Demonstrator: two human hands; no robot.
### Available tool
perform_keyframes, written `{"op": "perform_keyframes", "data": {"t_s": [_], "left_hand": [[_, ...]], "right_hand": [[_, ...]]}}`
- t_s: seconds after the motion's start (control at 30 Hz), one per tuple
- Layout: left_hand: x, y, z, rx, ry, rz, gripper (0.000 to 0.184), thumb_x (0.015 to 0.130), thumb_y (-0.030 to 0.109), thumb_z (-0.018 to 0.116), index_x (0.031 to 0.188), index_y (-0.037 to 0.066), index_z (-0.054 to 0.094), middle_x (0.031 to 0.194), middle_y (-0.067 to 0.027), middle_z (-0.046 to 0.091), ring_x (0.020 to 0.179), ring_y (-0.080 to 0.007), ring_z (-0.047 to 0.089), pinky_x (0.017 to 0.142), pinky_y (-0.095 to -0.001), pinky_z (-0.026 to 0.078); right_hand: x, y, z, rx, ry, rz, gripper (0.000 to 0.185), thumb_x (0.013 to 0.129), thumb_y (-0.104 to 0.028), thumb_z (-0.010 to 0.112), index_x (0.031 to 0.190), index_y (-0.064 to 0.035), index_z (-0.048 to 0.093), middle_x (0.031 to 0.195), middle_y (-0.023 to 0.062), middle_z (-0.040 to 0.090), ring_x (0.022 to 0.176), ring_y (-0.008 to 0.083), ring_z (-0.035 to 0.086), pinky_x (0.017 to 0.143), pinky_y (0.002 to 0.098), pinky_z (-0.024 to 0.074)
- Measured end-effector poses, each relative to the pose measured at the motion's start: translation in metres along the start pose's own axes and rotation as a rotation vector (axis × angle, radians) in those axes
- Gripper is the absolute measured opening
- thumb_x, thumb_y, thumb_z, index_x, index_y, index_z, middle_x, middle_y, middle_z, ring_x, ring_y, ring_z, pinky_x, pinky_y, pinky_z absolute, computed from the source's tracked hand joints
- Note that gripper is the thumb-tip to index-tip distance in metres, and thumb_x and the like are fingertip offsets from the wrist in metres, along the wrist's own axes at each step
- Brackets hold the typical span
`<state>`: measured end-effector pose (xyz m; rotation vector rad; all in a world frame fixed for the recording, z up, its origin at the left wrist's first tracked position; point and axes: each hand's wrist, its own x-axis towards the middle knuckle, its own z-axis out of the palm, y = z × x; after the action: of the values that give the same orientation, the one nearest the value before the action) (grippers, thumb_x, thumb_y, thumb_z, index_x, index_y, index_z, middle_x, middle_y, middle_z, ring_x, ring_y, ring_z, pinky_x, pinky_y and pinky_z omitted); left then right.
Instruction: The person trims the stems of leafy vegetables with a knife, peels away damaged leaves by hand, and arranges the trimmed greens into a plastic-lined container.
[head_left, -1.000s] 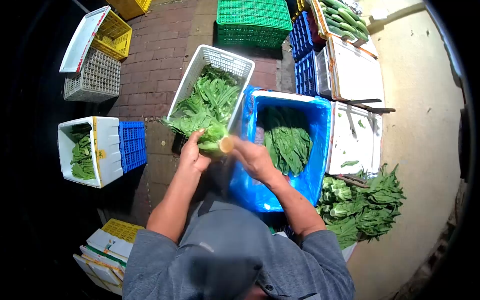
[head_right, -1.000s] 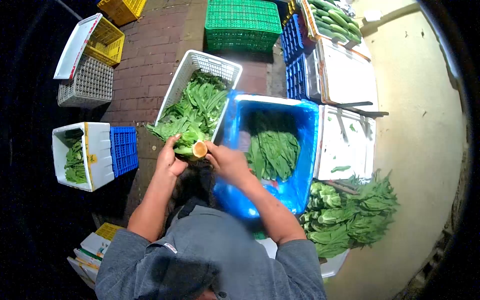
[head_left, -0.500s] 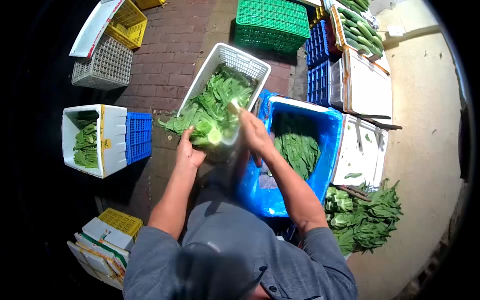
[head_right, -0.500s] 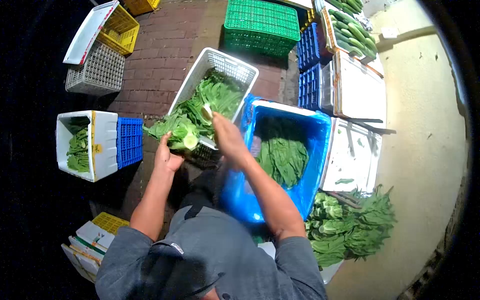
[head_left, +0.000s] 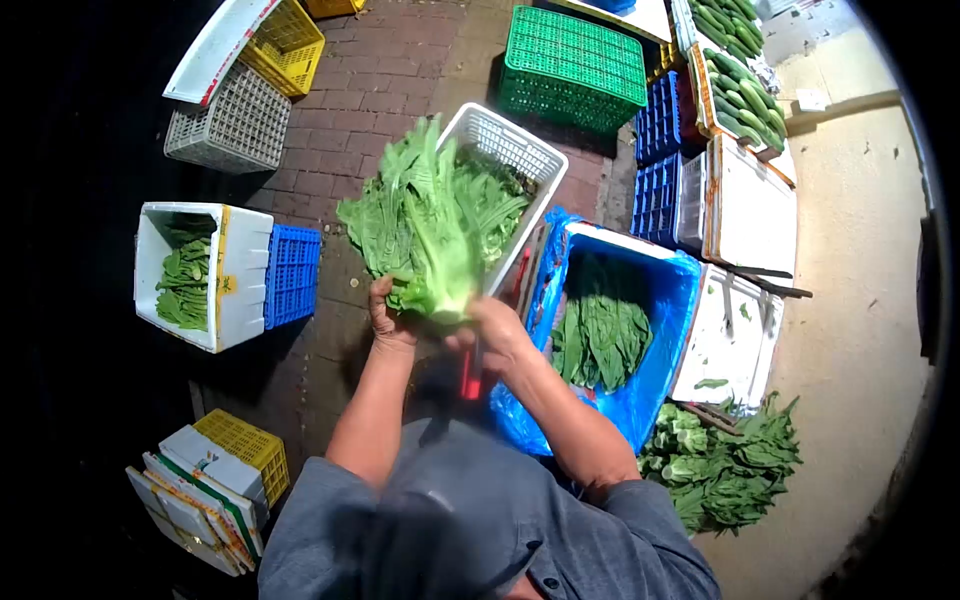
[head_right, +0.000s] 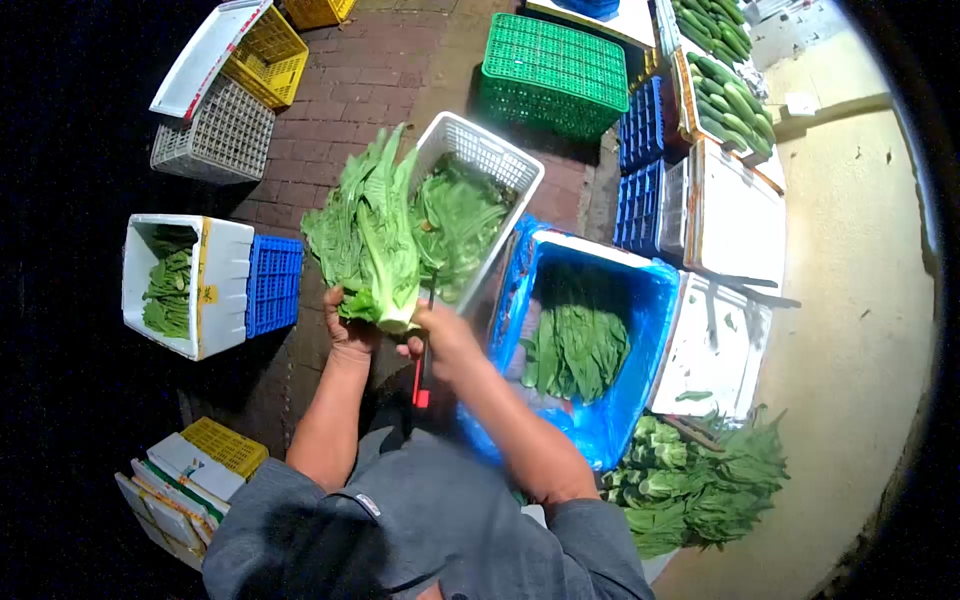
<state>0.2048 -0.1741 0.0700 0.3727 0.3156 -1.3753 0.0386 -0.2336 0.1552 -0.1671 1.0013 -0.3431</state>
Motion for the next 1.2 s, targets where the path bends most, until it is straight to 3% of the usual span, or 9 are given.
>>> {"op": "perform_keyframes", "data": {"t_s": [0.13,0.23,0.33,0.47,0.63,0.77,0.83,1.03,1.2], "left_hand": [[-0.010,-0.002,0.049,0.012,-0.234,-0.026,0.085,0.074,0.028,0.071,0.147,0.001,0.036,0.140,-0.0218,0.050,0.124,-0.0377,0.053,0.107,-0.0539,0.044],[-0.023,-0.002,0.070,0.039,-0.328,-0.062,0.093,0.073,0.036,0.074,0.151,0.005,0.032,0.149,-0.0192,0.041,0.131,-0.0369,0.047,0.111,-0.0545,0.038],[-0.027,-0.012,0.077,0.267,-0.227,0.007,0.113,0.069,0.078,0.066,0.153,0.014,0.026,0.141,-0.0268,0.045,0.120,-0.0483,0.052,0.098,-0.0645,0.045],[-0.014,-0.026,0.056,0.327,-0.144,0.154,0.106,0.073,0.081,0.059,0.153,0.020,0.028,0.142,-0.0198,0.046,0.121,-0.0380,0.053,0.096,-0.0545,0.051],[-0.001,-0.018,0.023,0.240,-0.175,0.027,0.085,0.085,0.069,0.056,0.147,0.013,0.040,0.137,-0.0096,0.054,0.115,-0.0292,0.058,0.095,-0.0470,0.051],[0.002,-0.011,0.022,0.842,-0.034,0.116,0.077,0.086,0.068,0.054,0.143,0.017,0.046,0.129,-0.0093,0.059,0.108,-0.0317,0.062,0.089,-0.0497,0.056],[-0.003,-0.004,0.020,0.212,-0.048,-0.086,0.070,0.088,0.056,0.060,0.142,0.013,0.047,0.131,-0.0107,0.060,0.116,-0.0333,0.059,0.096,-0.0518,0.052],[0.000,0.031,-0.045,0.433,0.065,-0.191,0.048,0.087,0.012,0.067,0.132,0.000,0.055,0.123,-0.0145,0.064,0.111,-0.0301,0.064,0.096,-0.0464,0.053],[-0.001,-0.013,0.012,0.786,0.035,-0.315,0.052,0.085,0.009,0.070,0.133,0.001,0.051,0.123,-0.0117,0.063,0.108,-0.0267,0.064,0.091,-0.0430,0.054]], "right_hand": [[-0.033,-0.012,0.012,-0.266,-0.078,-0.128,0.032,0.085,-0.009,0.058,0.116,-0.0028,0.062,0.080,0.0045,0.065,0.052,0.0081,0.051,0.049,0.0238,0.0423],[-0.071,-0.021,0.010,-0.475,-0.073,-0.312,0.041,0.086,-0.012,0.062,0.125,0.0006,0.058,0.096,0.0094,0.065,0.076,0.0124,0.060,0.068,0.0255,0.0484],[-0.087,-0.025,0.006,-0.612,-0.084,-0.569,0.046,0.087,-0.013,0.065,0.130,0.0019,0.054,0.110,0.0116,0.063,0.098,0.0152,0.059,0.086,0.0281,0.0475],[-0.098,-0.033,-0.006,-0.737,0.023,-0.571,0.048,0.088,-0.007,0.065,0.132,0.0029,0.050,0.115,0.0091,0.061,0.102,0.0131,0.058,0.087,0.0276,0.0475],[-0.123,-0.042,-0.007,-0.492,0.029,-0.585,0.047,0.090,-0.003,0.063,0.135,0.0015,0.048,0.108,0.0054,0.062,0.088,0.0105,0.060,0.075,0.0260,0.0503],[-0.124,-0.056,-0.014,-0.399,0.158,-0.786,0.042,0.091,0.001,0.059,0.132,0.0021,0.048,0.106,0.0041,0.063,0.081,0.0056,0.058,0.066,0.0193,0.0465],[-0.114,-0.059,-0.025,-0.445,0.188,-0.865,0.042,0.091,0.001,0.060,0.131,0.0031,0.050,0.105,0.0047,0.063,0.082,0.0109,0.061,0.069,0.0249,0.0503],[-0.005,-0.039,-0.062,-0.846,0.295,-0.816,0.046,0.089,-0.012,0.067,0.132,0.0008,0.055,0.099,0.0043,0.062,0.076,0.0097,0.057,0.068,0.0281,0.0499],[-0.026,0.002,-0.090,-0.920,0.329,-0.705,0.064,0.085,-0.027,0.072,0.137,0.0044,0.050,0.128,0.0200,0.062,0.119,0.0258,0.059,0.100,0.0358,0.0454]]}}
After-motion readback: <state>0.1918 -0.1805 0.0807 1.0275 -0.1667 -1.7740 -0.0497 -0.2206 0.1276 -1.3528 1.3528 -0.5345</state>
